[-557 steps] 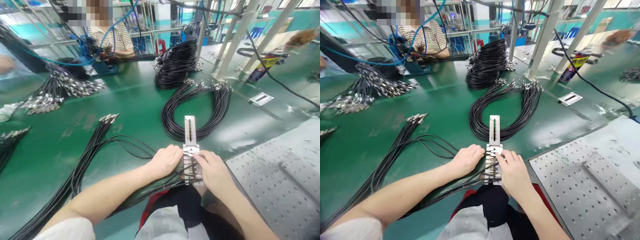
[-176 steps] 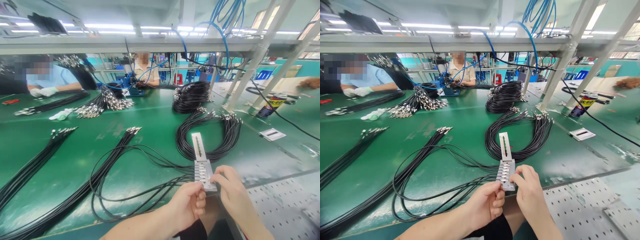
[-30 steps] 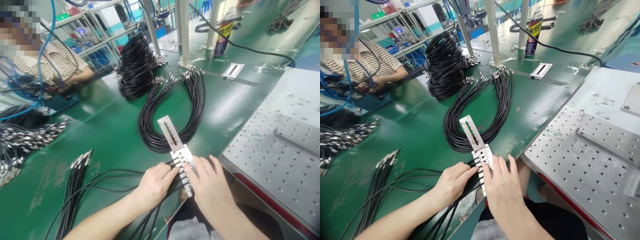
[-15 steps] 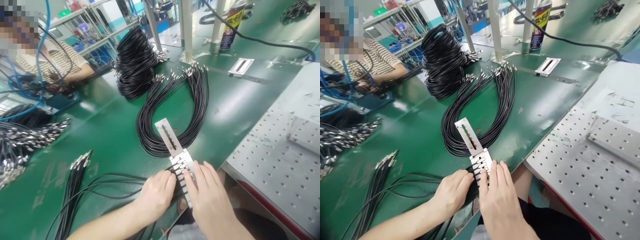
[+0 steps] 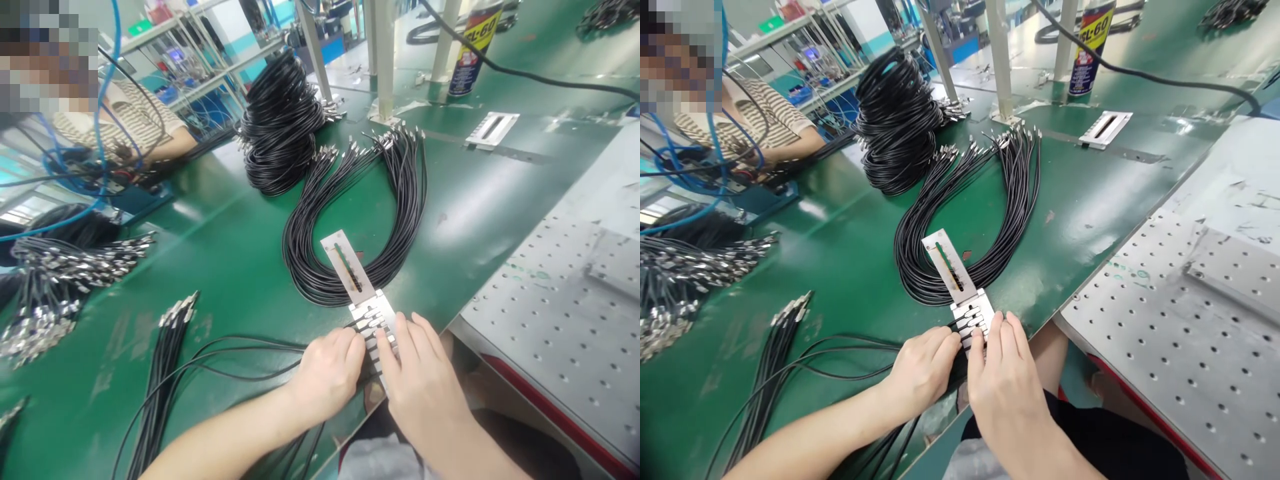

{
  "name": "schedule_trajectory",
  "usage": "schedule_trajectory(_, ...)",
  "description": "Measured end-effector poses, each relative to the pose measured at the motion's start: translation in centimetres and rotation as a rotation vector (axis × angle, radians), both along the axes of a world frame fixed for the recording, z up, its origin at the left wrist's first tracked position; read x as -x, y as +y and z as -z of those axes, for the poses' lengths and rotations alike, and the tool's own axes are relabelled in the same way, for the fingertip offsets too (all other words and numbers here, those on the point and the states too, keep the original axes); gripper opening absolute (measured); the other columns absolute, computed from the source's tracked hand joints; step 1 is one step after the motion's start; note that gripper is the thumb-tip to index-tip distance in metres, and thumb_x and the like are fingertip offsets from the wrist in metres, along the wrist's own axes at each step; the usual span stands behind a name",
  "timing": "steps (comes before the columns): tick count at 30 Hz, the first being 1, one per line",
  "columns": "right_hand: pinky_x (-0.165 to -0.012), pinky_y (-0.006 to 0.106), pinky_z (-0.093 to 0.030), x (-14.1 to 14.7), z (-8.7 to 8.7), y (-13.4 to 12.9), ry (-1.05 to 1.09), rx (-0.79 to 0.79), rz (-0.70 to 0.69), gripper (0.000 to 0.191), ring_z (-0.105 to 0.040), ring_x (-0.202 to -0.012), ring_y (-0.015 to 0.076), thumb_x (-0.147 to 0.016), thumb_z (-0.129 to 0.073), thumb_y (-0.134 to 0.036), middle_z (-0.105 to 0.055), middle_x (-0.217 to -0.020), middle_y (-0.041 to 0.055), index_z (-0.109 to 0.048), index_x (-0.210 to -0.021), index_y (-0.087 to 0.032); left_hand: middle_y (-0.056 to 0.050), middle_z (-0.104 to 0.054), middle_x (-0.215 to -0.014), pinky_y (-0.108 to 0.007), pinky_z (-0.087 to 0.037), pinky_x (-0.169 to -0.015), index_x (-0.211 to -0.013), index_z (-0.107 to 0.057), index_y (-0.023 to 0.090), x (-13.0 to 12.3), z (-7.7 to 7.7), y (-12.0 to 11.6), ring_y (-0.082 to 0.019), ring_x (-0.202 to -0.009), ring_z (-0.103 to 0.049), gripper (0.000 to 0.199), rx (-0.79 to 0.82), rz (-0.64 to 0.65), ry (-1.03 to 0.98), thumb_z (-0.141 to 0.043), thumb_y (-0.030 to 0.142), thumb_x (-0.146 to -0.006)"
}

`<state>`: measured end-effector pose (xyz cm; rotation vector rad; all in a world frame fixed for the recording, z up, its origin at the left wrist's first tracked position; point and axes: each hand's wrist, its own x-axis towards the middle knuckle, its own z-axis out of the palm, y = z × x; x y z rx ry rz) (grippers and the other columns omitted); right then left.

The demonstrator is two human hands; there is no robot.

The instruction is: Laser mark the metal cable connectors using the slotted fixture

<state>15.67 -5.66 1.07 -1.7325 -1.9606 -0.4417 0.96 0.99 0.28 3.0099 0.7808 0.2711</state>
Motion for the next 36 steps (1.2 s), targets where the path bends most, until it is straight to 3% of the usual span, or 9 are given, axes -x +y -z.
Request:
schedule_trajectory(5, -0.091, 0.047, -0.038, 0.0, 0.1, -0.2, -0.105, 0.040, -0.012, 0.031, -0.054, -0.087, 0.0232, -0.074, -0.040, 0.001, -0.064, -0.094, 0.0215, -0.065, -0.091, -0.003, -0.003, -0.048, -0.070, -0.026, -0.038, -0.051, -0.076, -0.047, 0.017, -0.3, -0.5, 0.1, -0.016, -0.063, -0.045, 0.017, -0.032, -0.013, 0.082, -0.035, 0.005, -0.081)
schedule_trajectory(11, -0.089, 0.045, -0.035, -1.7, -0.8, -0.5, -0.065, 0.259, -0.004, 0.032, -0.050, -0.077, 0.0200, -0.078, -0.046, -0.009, -0.060, -0.083, 0.0090, -0.063, -0.104, -0.018, -0.003, -0.048, -0.071, -0.030, -0.040, -0.058, -0.074, -0.047, 0.017, -0.2, -1.9, 0.4, -0.018, -0.067, -0.044, 0.014, -0.108, 0.037, 0.110, -0.040, 0.011, -0.084)
schedule_trajectory(14, -0.088, 0.044, -0.033, -1.8, -1.2, -0.4, -0.081, 0.298, 0.031, 0.038, -0.050, -0.079, 0.0207, -0.077, -0.048, -0.009, -0.059, -0.082, 0.0074, -0.059, -0.112, -0.020, -0.003, -0.048, -0.073, -0.029, -0.040, -0.060, -0.075, -0.048, 0.017, 0.2, -2.2, 0.6, -0.017, -0.068, -0.043, 0.014, -0.138, 0.017, 0.069, -0.040, 0.012, -0.085)
schedule_trajectory(23, -0.085, 0.047, -0.031, 0.2, -2.2, 0.8, -0.251, 0.248, 0.078, 0.023, -0.050, -0.066, 0.0227, -0.074, -0.050, -0.005, -0.057, -0.066, 0.0094, -0.067, -0.088, -0.008, -0.002, -0.051, -0.073, -0.025, -0.041, -0.059, -0.077, -0.051, 0.016, -0.3, -1.7, 0.9, -0.014, -0.068, -0.047, 0.017, -0.011, -0.082, 0.014, -0.039, 0.014, -0.088)
schedule_trajectory(29, -0.078, 0.038, -0.032, -2.0, -1.9, 0.5, -0.159, 0.331, -0.016, 0.030, -0.049, -0.076, 0.0205, -0.078, -0.050, -0.009, -0.058, -0.080, 0.0077, -0.063, -0.105, -0.017, -0.002, -0.054, -0.078, -0.026, -0.043, -0.063, -0.081, -0.054, 0.017, -0.4, -1.9, 0.8, -0.015, -0.072, -0.050, 0.017, -0.024, -0.130, 0.048, -0.039, 0.018, -0.089)
schedule_trajectory(36, -0.083, 0.035, -0.029, -2.7, -0.4, -0.8, -0.073, 0.261, -0.030, 0.040, -0.045, -0.087, 0.0198, -0.082, -0.045, -0.010, -0.056, -0.092, 0.0080, -0.054, -0.120, -0.021, -0.004, -0.059, -0.080, -0.027, -0.045, -0.063, -0.081, -0.057, 0.016, -0.9, -3.5, 0.5, -0.018, -0.079, -0.056, 0.013, 0.020, -0.254, 0.189, -0.047, 0.022, -0.086)
